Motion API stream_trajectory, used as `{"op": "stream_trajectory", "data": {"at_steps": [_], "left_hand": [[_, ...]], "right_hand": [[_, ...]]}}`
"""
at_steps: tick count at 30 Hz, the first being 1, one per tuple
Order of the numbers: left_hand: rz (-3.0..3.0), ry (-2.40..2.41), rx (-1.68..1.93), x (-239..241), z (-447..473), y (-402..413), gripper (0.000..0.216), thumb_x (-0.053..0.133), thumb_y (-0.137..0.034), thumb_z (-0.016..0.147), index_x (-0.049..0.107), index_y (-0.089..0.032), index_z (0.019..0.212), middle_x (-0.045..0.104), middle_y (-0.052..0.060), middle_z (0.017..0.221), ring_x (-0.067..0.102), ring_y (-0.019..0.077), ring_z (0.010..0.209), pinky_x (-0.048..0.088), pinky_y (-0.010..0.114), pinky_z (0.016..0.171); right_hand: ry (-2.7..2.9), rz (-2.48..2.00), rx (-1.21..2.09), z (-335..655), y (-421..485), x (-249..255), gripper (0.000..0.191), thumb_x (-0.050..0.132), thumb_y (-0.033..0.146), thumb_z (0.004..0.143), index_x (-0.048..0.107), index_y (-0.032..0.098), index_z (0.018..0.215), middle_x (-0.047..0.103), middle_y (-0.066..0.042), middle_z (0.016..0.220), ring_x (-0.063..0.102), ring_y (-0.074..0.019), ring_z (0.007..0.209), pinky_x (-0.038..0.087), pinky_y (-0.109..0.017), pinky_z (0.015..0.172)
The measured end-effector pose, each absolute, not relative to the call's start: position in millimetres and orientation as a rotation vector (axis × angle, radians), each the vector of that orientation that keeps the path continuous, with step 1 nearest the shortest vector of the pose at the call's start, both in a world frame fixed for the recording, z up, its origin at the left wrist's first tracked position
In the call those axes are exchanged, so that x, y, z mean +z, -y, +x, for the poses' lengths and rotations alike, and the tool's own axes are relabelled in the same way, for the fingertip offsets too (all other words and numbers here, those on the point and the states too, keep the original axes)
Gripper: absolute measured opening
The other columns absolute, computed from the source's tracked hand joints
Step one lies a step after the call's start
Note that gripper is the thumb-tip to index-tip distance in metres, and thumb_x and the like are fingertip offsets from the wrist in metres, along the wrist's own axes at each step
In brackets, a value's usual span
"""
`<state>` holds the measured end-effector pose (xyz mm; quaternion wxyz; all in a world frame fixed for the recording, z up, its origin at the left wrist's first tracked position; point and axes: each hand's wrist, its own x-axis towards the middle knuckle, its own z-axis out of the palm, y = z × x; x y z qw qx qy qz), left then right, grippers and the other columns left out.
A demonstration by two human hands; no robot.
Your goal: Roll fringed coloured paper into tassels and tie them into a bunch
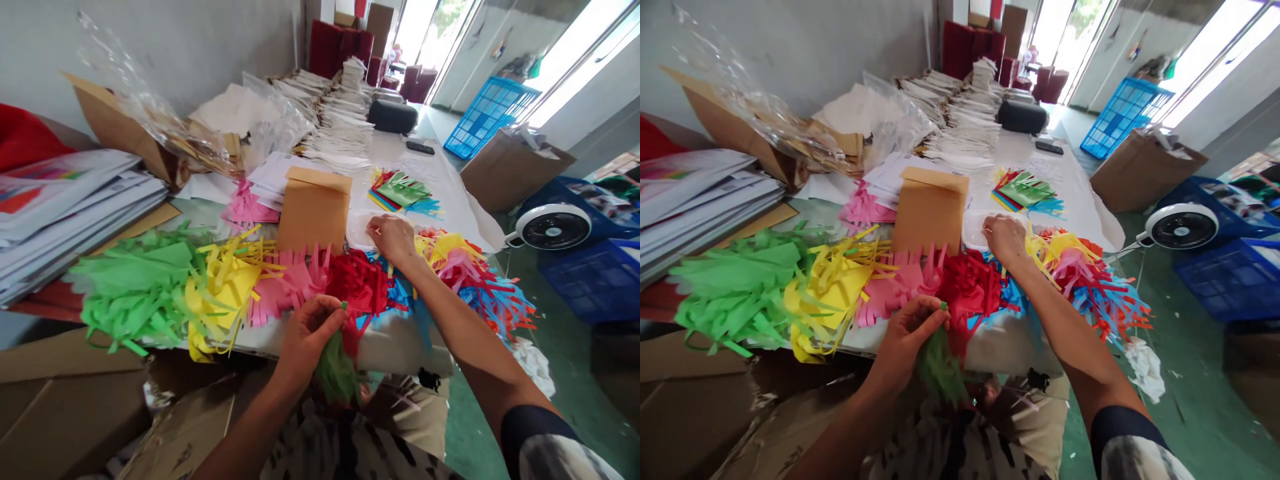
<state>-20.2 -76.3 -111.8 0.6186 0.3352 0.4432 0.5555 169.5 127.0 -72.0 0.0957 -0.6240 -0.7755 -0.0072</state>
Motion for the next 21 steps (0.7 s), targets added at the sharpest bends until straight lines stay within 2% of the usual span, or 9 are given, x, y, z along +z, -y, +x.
{"op": "stream_trajectory", "data": {"at_steps": [4,7,9,12,14,17,21], "left_hand": [[0.791,-1.028,1.298,-101,-16,77,0.028,0.089,-0.04,0.079,0.074,-0.019,0.089,0.07,0.0,0.078,0.06,0.0105,0.067,0.047,0.02,0.061],[0.866,-1.05,1.344,-91,-12,80,0.025,0.088,-0.038,0.08,0.076,-0.019,0.088,0.07,-0.001,0.077,0.058,0.0093,0.065,0.045,0.019,0.059],[0.953,-1.097,1.387,-84,-10,84,0.02,0.085,-0.036,0.083,0.076,-0.019,0.087,0.071,-0.001,0.079,0.06,0.0094,0.066,0.046,0.019,0.061],[1.116,-1.181,1.458,-75,-8,91,0.013,0.08,-0.033,0.088,0.078,-0.021,0.09,0.074,0.0,0.082,0.063,0.0106,0.07,0.049,0.02,0.065],[1.243,-1.221,1.487,-71,-6,96,0.011,0.079,-0.032,0.09,0.078,-0.021,0.092,0.075,0.001,0.085,0.065,0.0118,0.074,0.051,0.022,0.07],[1.379,-1.24,1.455,-67,0,106,0.011,0.077,-0.033,0.092,0.079,-0.022,0.093,0.076,0.001,0.087,0.067,0.0137,0.078,0.052,0.024,0.074],[1.387,-1.221,1.396,-63,9,115,0.012,0.077,-0.035,0.092,0.079,-0.023,0.093,0.076,0.001,0.083,0.067,0.0149,0.074,0.051,0.024,0.069]], "right_hand": [[2.198,-1.781,0.042,182,-116,-62,0.022,0.064,0.025,0.096,0.081,0.016,0.107,0.082,-0.015,0.106,0.074,-0.0288,0.106,0.05,-0.039,0.093],[2.16,-1.675,0.151,185,-95,-53,0.022,0.063,0.027,0.098,0.079,0.015,0.108,0.082,-0.01,0.098,0.075,-0.0225,0.094,0.053,-0.033,0.085],[2.087,-1.505,0.377,185,-68,-49,0.024,0.063,0.032,0.099,0.077,0.016,0.11,0.081,-0.006,0.094,0.075,-0.0179,0.084,0.055,-0.029,0.077],[1.802,-1.104,0.871,185,-12,-45,0.021,0.073,0.038,0.093,0.076,0.019,0.101,0.08,-0.003,0.091,0.073,-0.0158,0.079,0.056,-0.027,0.072],[1.696,-0.99,0.999,186,24,-41,0.017,0.077,0.038,0.091,0.076,0.021,0.094,0.079,-0.001,0.087,0.072,-0.0147,0.076,0.056,-0.027,0.071],[1.692,-1.002,0.966,189,63,-34,0.011,0.079,0.034,0.09,0.077,0.023,0.091,0.077,0.0,0.085,0.07,-0.0148,0.076,0.056,-0.028,0.07],[1.718,-1.032,0.82,195,84,-28,0.005,0.078,0.03,0.092,0.078,0.025,0.093,0.077,-0.001,0.09,0.07,-0.0156,0.082,0.056,-0.029,0.075]]}}
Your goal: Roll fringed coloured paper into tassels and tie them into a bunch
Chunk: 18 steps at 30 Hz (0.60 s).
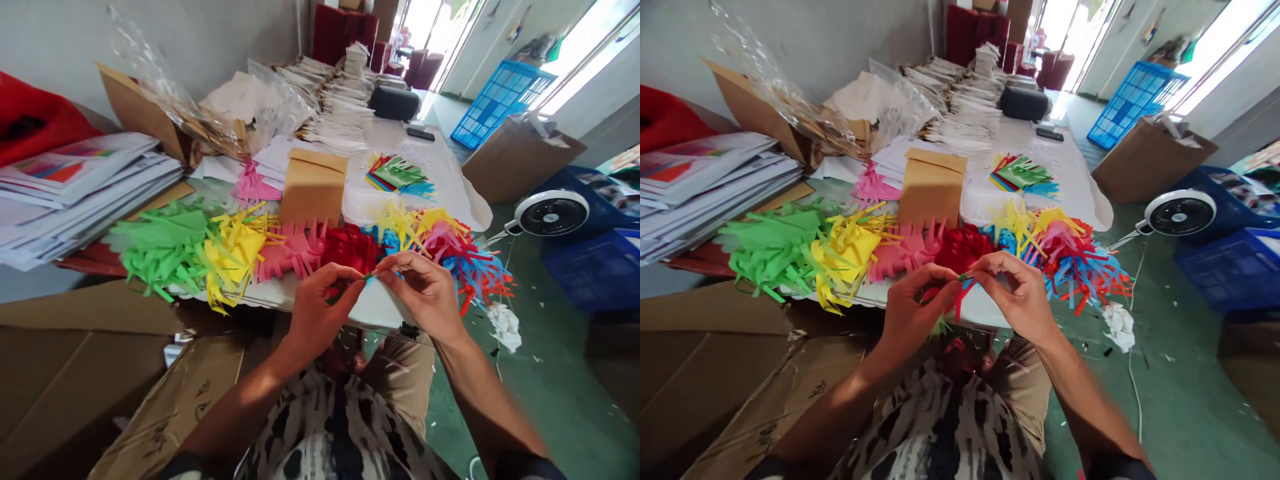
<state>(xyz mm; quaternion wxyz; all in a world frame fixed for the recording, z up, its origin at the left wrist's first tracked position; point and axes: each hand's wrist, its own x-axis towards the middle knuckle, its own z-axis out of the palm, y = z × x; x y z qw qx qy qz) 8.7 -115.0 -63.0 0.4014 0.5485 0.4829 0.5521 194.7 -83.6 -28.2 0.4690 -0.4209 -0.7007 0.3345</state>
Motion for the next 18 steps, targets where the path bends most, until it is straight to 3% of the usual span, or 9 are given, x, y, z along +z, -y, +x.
{"op": "stream_trajectory", "data": {"at_steps": [14,18], "left_hand": [[1.693,-1.147,1.385,-54,11,124,0.006,0.073,-0.023,0.094,0.076,-0.022,0.089,0.076,0.002,0.086,0.066,0.0143,0.077,0.048,0.025,0.071],[1.68,-1.108,1.302,-51,7,125,0.006,0.073,-0.024,0.095,0.075,-0.022,0.089,0.077,0.002,0.089,0.068,0.0149,0.08,0.047,0.025,0.07]], "right_hand": [[1.851,-1.006,0.604,210,106,-31,0.005,0.073,0.026,0.098,0.076,0.028,0.1,0.078,-0.002,0.097,0.07,-0.0186,0.09,0.054,-0.036,0.084],[1.859,-0.995,0.687,212,107,-31,0.003,0.073,0.028,0.098,0.075,0.028,0.099,0.077,-0.002,0.096,0.07,-0.0187,0.089,0.056,-0.035,0.082]]}}
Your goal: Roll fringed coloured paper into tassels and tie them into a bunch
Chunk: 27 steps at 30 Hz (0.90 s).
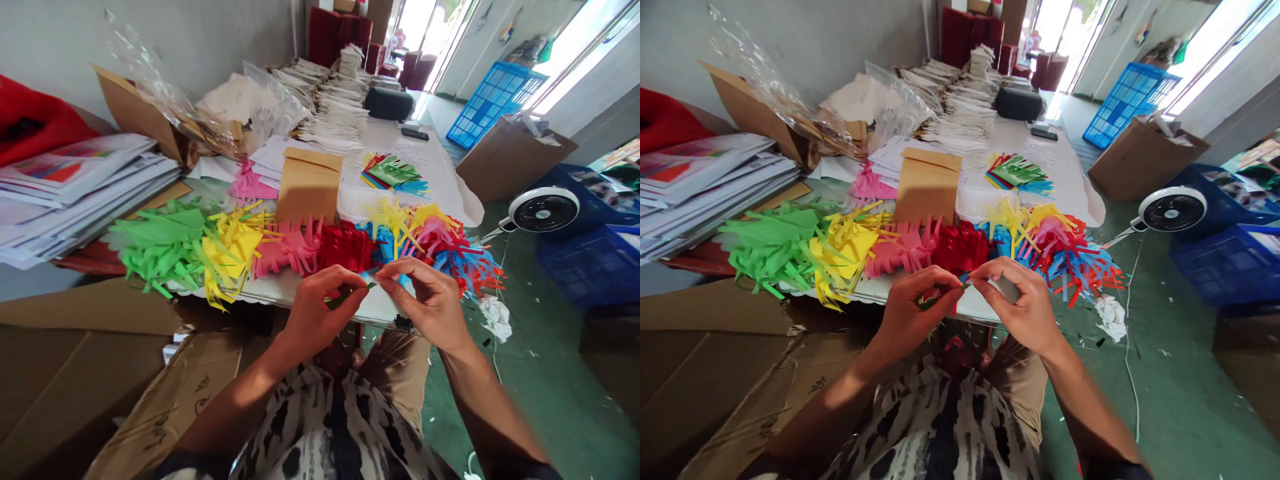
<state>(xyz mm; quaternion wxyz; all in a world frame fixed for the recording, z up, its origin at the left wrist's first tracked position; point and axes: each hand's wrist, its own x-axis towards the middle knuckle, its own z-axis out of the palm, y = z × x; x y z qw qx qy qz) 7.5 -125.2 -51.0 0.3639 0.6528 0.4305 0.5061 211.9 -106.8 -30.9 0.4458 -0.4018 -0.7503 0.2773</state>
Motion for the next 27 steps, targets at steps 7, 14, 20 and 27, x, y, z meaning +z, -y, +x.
{"op": "stream_trajectory", "data": {"at_steps": [7,14,20,27], "left_hand": [[1.673,-1.004,1.299,-51,6,125,0.009,0.073,-0.024,0.095,0.076,-0.022,0.087,0.078,0.003,0.085,0.068,0.0162,0.077,0.05,0.028,0.074],[1.653,-0.985,1.275,-51,7,126,0.007,0.074,-0.024,0.094,0.076,-0.022,0.087,0.077,0.002,0.088,0.067,0.0143,0.077,0.048,0.025,0.071],[1.615,-1.076,1.233,-54,8,129,0.006,0.074,-0.025,0.094,0.075,-0.022,0.089,0.077,0.001,0.087,0.066,0.0134,0.076,0.046,0.024,0.066],[1.713,-1.017,1.284,-50,15,128,0.007,0.072,-0.018,0.093,0.074,-0.02,0.086,0.076,0.0,0.084,0.066,0.0127,0.075,0.046,0.025,0.069]], "right_hand": [[1.849,-0.984,0.749,214,111,-32,0.002,0.073,0.028,0.098,0.074,0.026,0.099,0.077,-0.002,0.095,0.071,-0.0189,0.089,0.056,-0.034,0.081],[1.811,-0.886,0.67,212,118,-37,0.011,0.073,0.017,0.095,0.073,0.028,0.098,0.075,-0.001,0.094,0.07,-0.019,0.088,0.055,-0.036,0.08],[1.849,-0.943,0.698,213,121,-37,0.012,0.072,0.017,0.096,0.073,0.029,0.101,0.076,-0.001,0.096,0.071,-0.0187,0.09,0.057,-0.036,0.083],[1.828,-0.909,0.601,216,125,-41,0.02,0.072,0.01,0.092,0.072,0.028,0.1,0.075,0.0,0.095,0.069,-0.0182,0.088,0.054,-0.035,0.081]]}}
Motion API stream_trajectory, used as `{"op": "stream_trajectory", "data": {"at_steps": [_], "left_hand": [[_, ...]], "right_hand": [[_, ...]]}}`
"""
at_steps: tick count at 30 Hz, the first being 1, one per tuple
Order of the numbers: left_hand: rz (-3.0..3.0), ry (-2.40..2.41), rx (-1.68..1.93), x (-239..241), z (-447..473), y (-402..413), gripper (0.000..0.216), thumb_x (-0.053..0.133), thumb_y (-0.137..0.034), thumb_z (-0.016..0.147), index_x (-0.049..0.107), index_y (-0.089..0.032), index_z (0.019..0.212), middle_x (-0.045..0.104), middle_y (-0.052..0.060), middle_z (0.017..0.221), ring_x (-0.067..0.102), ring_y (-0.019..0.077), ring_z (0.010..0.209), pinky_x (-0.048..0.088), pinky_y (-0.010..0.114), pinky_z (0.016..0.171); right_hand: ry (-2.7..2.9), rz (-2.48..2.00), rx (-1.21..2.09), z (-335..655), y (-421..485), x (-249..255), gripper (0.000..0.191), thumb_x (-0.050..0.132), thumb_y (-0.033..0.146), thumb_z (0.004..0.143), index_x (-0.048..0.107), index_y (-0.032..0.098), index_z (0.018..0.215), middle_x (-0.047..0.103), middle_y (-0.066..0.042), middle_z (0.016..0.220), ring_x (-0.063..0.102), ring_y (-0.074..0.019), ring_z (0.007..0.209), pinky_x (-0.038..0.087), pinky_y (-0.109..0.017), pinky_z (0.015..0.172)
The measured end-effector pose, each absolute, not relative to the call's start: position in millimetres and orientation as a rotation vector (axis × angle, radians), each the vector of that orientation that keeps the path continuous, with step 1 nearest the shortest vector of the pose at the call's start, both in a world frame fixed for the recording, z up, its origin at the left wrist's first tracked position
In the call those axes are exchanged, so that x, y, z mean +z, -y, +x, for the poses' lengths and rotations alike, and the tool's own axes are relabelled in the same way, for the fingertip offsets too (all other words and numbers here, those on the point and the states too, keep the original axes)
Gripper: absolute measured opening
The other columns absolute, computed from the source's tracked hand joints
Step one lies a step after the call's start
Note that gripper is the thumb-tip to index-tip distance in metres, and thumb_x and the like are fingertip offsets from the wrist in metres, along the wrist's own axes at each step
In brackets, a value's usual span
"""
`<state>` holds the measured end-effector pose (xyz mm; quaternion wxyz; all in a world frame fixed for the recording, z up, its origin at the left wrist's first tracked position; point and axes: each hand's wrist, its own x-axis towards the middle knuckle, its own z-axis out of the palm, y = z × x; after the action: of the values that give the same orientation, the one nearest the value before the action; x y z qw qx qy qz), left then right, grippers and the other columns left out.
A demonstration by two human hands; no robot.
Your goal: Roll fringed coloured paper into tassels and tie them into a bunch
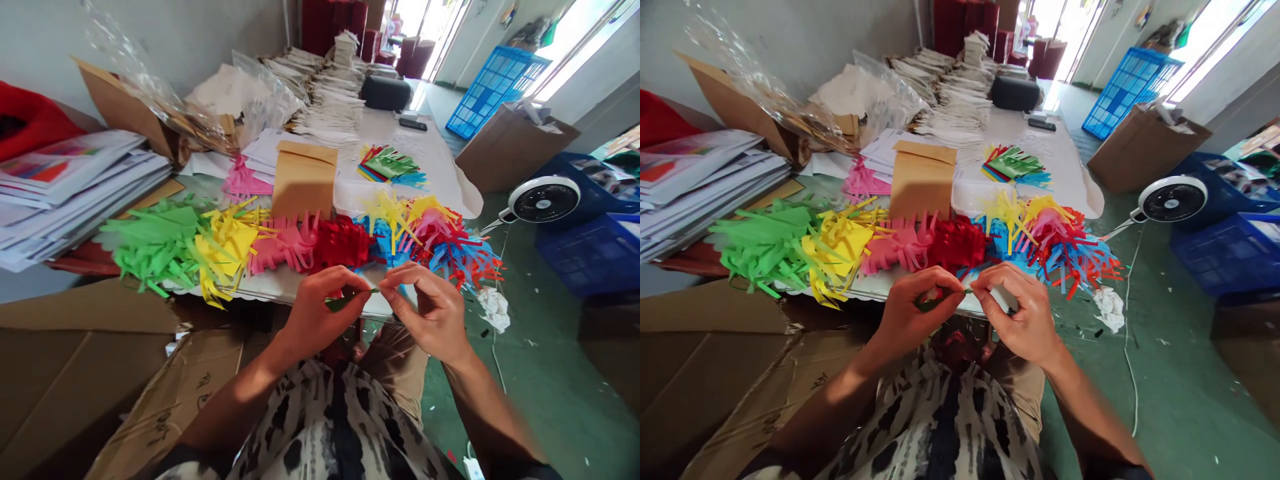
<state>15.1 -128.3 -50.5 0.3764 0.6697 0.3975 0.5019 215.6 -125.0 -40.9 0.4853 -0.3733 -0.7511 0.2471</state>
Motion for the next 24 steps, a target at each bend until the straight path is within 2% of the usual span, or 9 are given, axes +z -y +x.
{"op": "stream_trajectory", "data": {"at_steps": [10,16,24], "left_hand": [[1.626,-1.016,1.276,-54,22,130,0.008,0.071,-0.012,0.089,0.074,-0.019,0.086,0.075,-0.002,0.082,0.063,0.0096,0.072,0.042,0.024,0.065],[1.54,-0.965,1.266,-58,24,131,0.006,0.074,-0.017,0.091,0.075,-0.02,0.086,0.075,-0.002,0.08,0.061,0.0092,0.071,0.039,0.024,0.063],[1.519,-0.975,1.242,-61,28,133,0.006,0.072,-0.017,0.089,0.074,-0.019,0.084,0.073,-0.001,0.08,0.06,0.0106,0.071,0.039,0.025,0.063]], "right_hand": [[1.773,-0.87,0.626,216,130,-55,0.027,0.071,0.006,0.09,0.071,0.028,0.105,0.074,-0.001,0.096,0.07,-0.02,0.091,0.055,-0.038,0.082],[1.708,-0.875,0.585,214,132,-54,0.027,0.071,0.005,0.088,0.071,0.028,0.102,0.073,0.0,0.093,0.069,-0.0204,0.09,0.055,-0.038,0.082],[1.686,-0.92,0.686,214,136,-58,0.026,0.07,0.004,0.088,0.07,0.028,0.098,0.072,0.001,0.092,0.069,-0.0177,0.09,0.054,-0.034,0.084]]}}
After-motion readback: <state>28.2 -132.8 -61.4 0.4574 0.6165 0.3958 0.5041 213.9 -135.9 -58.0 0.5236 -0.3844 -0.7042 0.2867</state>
